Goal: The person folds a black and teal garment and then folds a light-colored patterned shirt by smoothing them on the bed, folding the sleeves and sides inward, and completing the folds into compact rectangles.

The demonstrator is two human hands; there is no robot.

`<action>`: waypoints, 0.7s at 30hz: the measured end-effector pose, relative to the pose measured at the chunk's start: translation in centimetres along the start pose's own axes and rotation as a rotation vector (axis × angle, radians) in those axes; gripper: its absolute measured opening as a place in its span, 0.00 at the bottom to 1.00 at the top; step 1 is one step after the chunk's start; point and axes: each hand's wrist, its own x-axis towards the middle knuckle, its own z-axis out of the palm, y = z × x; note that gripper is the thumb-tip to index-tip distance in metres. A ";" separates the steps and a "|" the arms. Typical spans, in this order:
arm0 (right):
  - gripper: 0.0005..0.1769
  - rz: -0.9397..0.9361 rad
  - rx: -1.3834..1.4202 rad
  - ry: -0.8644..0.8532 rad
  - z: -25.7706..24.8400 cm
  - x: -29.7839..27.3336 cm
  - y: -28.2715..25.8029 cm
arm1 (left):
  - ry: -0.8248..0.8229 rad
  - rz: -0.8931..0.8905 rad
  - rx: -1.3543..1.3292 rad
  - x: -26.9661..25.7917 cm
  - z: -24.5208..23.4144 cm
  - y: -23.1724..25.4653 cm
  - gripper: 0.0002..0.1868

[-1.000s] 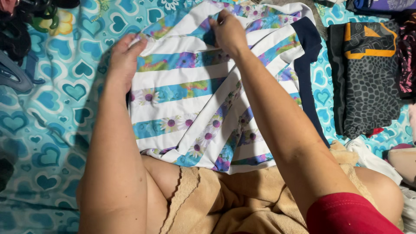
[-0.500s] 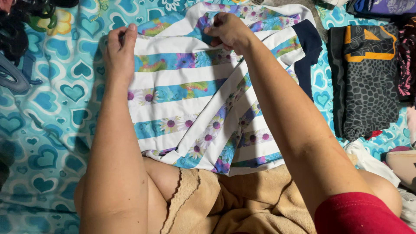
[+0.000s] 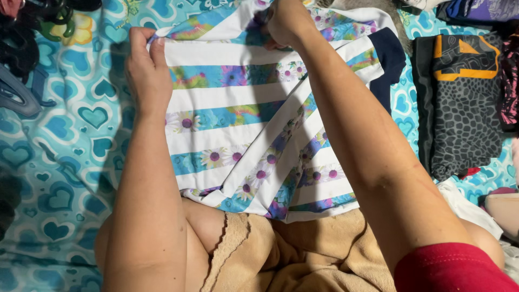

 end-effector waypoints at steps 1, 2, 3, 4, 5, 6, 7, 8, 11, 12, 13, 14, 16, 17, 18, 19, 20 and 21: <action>0.04 0.025 0.337 0.027 0.3 -0.4 -0.5 | 0.003 -0.015 0.019 0.1 -0.2 0.0 0.07; 0.05 0.051 0.675 0.053 0.6 -0.6 -0.8 | 0.006 -0.014 0.022 0.2 -0.2 0.0 0.07; 0.05 0.050 0.676 0.050 1.3 -0.8 -1.0 | 0.028 0.028 0.077 0.0 -0.1 0.0 0.07; 0.05 0.055 0.776 0.094 2.2 -0.9 -0.9 | 0.050 0.070 0.132 -0.1 -0.1 0.0 0.06; 0.05 0.058 0.876 0.140 3.1 -0.8 -0.7 | 0.051 0.070 0.135 -0.1 0.0 -0.1 0.06; 0.05 0.057 0.877 0.137 4.2 -0.9 -0.2 | 0.046 0.062 0.154 -0.1 0.1 -0.2 0.07; 0.07 -0.200 0.467 0.474 5.6 -1.2 0.2 | 0.042 0.055 0.173 0.0 0.0 -0.2 0.08; 0.09 -0.449 0.029 0.779 6.4 -1.3 0.6 | 0.043 0.055 0.176 0.0 -0.2 -0.4 0.08; 0.08 -0.400 -0.017 0.691 8.0 -2.7 1.2 | -0.137 -0.211 0.149 0.4 -0.9 -0.8 0.15; 0.08 -0.404 -0.015 0.691 8.1 -3.0 0.9 | -0.232 -0.194 0.175 0.6 -1.4 -1.0 0.20; 0.14 -0.407 0.042 0.686 8.0 -3.3 0.4 | -0.326 -0.176 0.199 0.7 -1.7 -1.2 0.26; 0.21 -0.410 0.098 0.681 7.9 -3.8 -0.1 | -0.323 -0.176 0.201 0.8 -1.8 -1.2 0.26; 0.27 -0.517 0.093 0.713 7.3 -5.4 -0.9 | -0.229 -0.320 0.278 0.6 -2.1 -1.2 0.18; 0.34 -0.624 0.082 0.747 6.9 -6.3 -1.1 | -0.231 -0.319 0.275 0.6 -1.9 -1.1 0.18; 0.34 -0.623 0.079 0.748 6.9 -7.5 -1.4 | -0.192 -0.316 0.303 0.5 -1.5 -1.0 0.17; 0.36 -0.625 -0.005 0.829 7.3 -8.7 -1.8 | -0.154 -0.312 0.334 0.4 -1.2 -0.9 0.15; 0.37 -0.626 -0.091 0.909 7.5 -9.6 -2.1 | -0.154 -0.311 0.334 0.3 -0.9 -0.7 0.15; 0.37 -0.630 -0.086 0.911 7.6 -10.0 -2.3 | 0.030 -0.114 0.417 0.2 -0.7 -0.3 0.14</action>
